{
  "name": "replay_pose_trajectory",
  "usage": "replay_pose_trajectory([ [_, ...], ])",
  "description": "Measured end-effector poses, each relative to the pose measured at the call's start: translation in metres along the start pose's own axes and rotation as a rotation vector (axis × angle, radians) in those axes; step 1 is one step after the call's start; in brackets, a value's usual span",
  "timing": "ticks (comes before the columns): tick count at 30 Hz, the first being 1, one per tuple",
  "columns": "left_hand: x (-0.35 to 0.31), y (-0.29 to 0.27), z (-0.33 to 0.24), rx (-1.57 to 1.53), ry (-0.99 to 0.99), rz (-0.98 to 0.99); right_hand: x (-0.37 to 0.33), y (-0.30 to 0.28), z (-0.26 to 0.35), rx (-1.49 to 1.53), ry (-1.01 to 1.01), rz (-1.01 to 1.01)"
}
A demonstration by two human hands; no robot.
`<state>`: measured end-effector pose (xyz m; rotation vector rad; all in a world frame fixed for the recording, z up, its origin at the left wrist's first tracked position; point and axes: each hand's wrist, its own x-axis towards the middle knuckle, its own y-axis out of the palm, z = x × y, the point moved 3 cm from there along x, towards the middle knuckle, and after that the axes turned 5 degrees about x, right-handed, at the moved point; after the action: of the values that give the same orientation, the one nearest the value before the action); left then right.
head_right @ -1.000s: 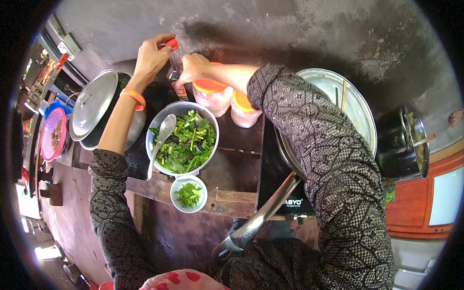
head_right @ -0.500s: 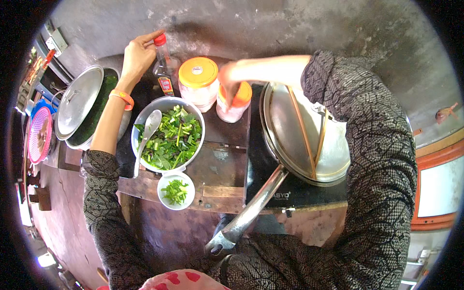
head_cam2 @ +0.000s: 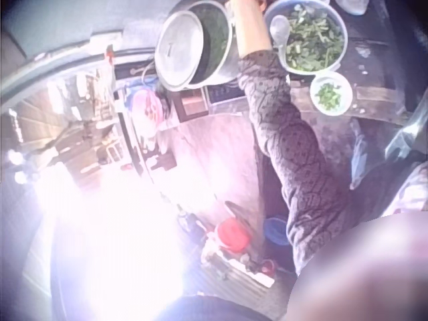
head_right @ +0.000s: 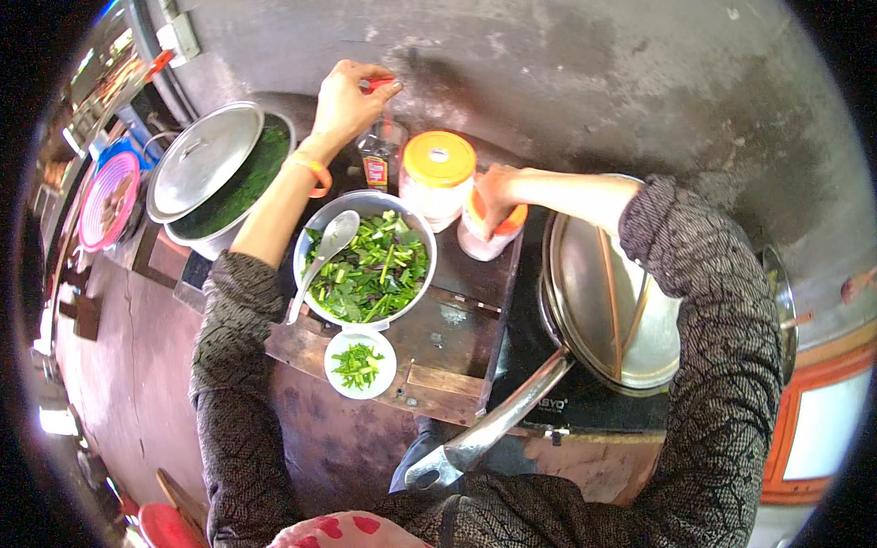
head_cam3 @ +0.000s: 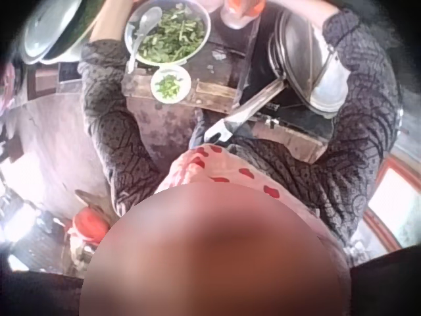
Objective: The person stir-fries chopped green vegetables in a pan using chopsticks, then adds cubed white blocks and liquid seasoning to a pot containing sliced eggplant. They stir the mixture with a wooden spatula and cover the pot.
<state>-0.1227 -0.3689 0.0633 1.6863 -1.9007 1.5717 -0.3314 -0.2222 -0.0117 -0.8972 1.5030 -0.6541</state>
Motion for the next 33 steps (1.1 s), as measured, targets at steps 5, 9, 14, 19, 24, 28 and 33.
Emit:
replay_pose_trajectory([
  [5, -0.001, 0.004, 0.005, -0.211, -0.073, 0.066, -0.029, -0.025, 0.008, 0.03, 0.065, -0.057],
  [9, 0.0, 0.009, 0.008, -0.115, 0.04, 0.045, -0.075, -0.061, 0.013, 0.162, 0.002, -0.14],
  [14, -0.019, -0.021, -0.024, -0.005, 0.165, -0.139, -0.157, -0.103, 0.006, 0.538, -0.164, -0.444],
  [19, -0.072, -0.07, -0.126, -1.27, -0.29, 0.203, -0.256, -0.116, -0.007, 1.167, -0.237, -0.803],
  [24, -0.094, -0.092, -0.268, -1.581, -0.321, 0.353, -0.322, -0.089, -0.005, 1.475, -0.517, -1.14],
  [28, -0.096, -0.078, -0.355, -1.476, -0.316, 0.334, -0.385, -0.062, -0.04, 1.416, -0.549, -1.295],
  [33, -0.109, -0.027, -0.455, -1.463, -0.335, 0.386, -0.466, 0.008, -0.094, 1.382, -0.442, -1.482],
])
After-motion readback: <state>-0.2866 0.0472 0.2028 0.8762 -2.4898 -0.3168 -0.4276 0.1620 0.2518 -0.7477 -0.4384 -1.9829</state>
